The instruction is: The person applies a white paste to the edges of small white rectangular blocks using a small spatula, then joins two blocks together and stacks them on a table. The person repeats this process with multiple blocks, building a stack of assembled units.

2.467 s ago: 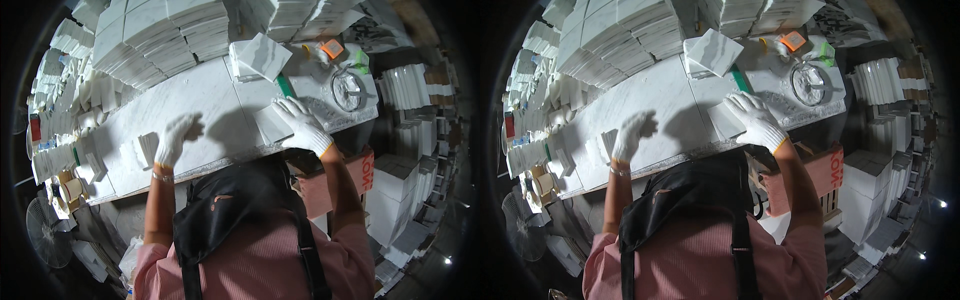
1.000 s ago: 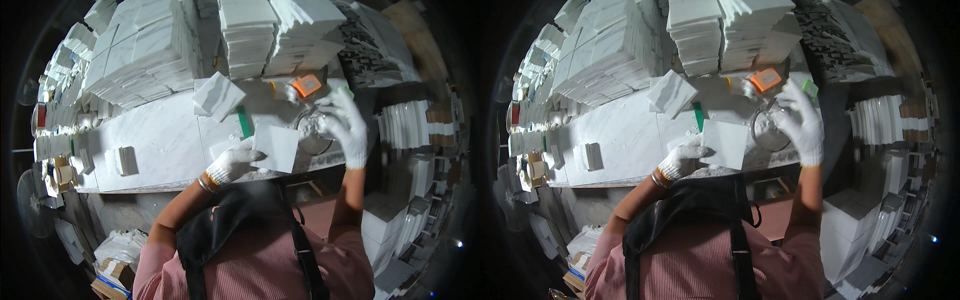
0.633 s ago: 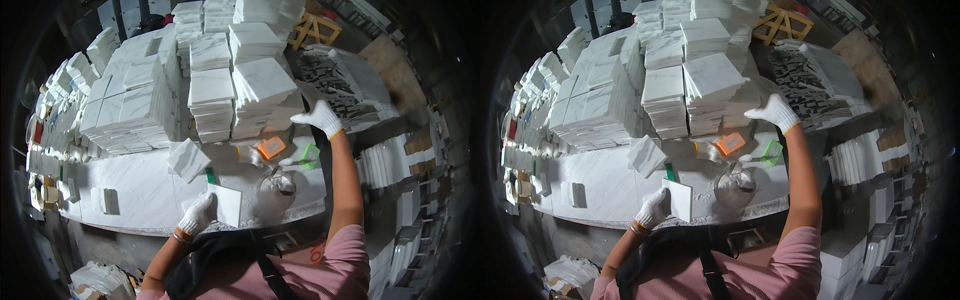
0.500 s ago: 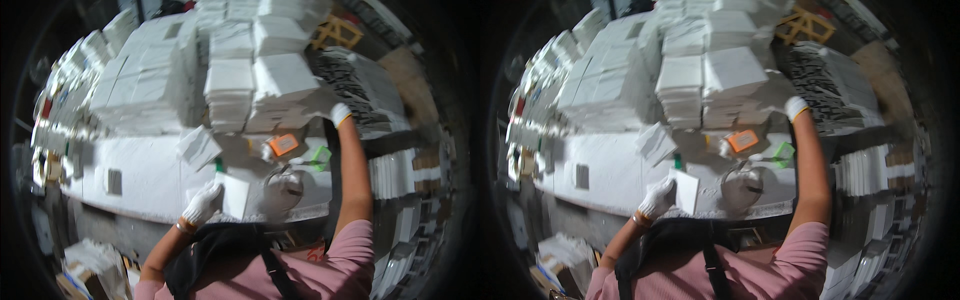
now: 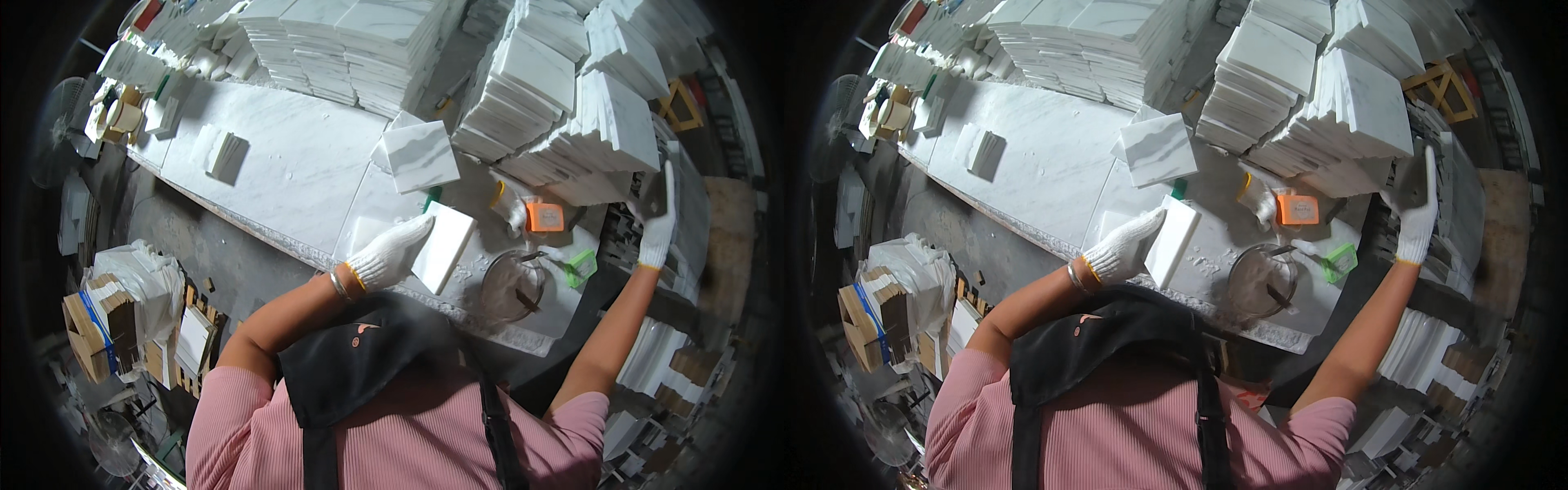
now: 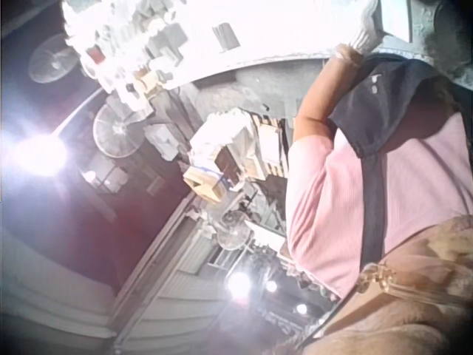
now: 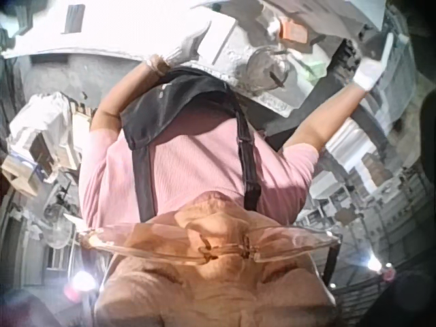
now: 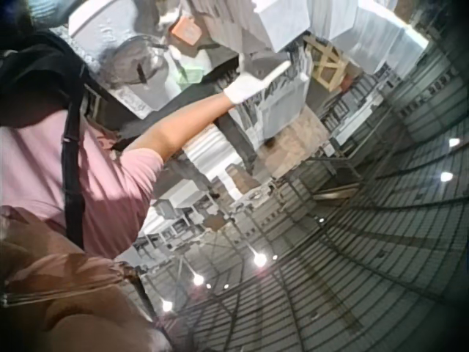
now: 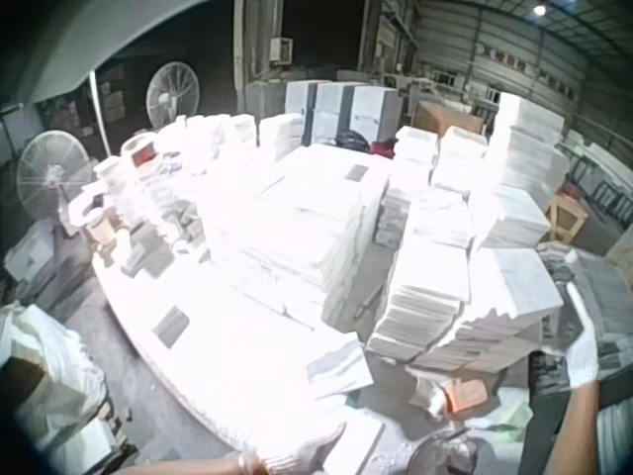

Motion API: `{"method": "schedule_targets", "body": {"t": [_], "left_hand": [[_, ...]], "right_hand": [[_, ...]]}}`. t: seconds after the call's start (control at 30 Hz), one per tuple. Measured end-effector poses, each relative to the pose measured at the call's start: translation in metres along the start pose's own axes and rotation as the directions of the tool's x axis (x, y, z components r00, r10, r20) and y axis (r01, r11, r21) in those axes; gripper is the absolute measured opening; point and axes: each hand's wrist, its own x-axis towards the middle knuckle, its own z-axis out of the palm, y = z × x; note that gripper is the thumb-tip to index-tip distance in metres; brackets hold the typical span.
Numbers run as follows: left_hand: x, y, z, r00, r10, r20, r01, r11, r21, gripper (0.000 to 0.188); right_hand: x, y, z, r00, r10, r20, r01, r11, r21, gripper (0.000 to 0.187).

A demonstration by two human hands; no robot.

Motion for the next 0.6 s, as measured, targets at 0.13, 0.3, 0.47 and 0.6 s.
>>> {"method": "schedule_targets", "body": {"t": [0.13,0.3,0.47,0.6], "left_hand": [[-0.003,0.005,0.021,0.991,-0.101,0.087,0.089,0.986,0.139,0.039],[0.003,0.002,0.024,0.976,-0.055,0.209,-0.001,0.966,0.257,0.048],[-0.003,-0.003,0.01,0.888,0.187,0.42,-0.446,0.574,0.687,0.051],[-0.007,0.012,-0.022,0.656,0.179,0.733,-0.752,0.067,0.656,0.055]], "right_hand": [[-0.077,-0.048,0.042,0.977,-0.104,-0.184,0.12,0.99,0.074,0.085],[-0.167,-0.13,0.16,0.952,-0.021,0.305,0.031,0.999,-0.027,0.129],[-0.181,-0.142,0.242,0.952,-0.188,0.241,0.226,0.964,-0.142,0.12],[-0.189,-0.144,0.27,0.931,-0.252,0.264,0.323,0.906,-0.274,0.13]]}}
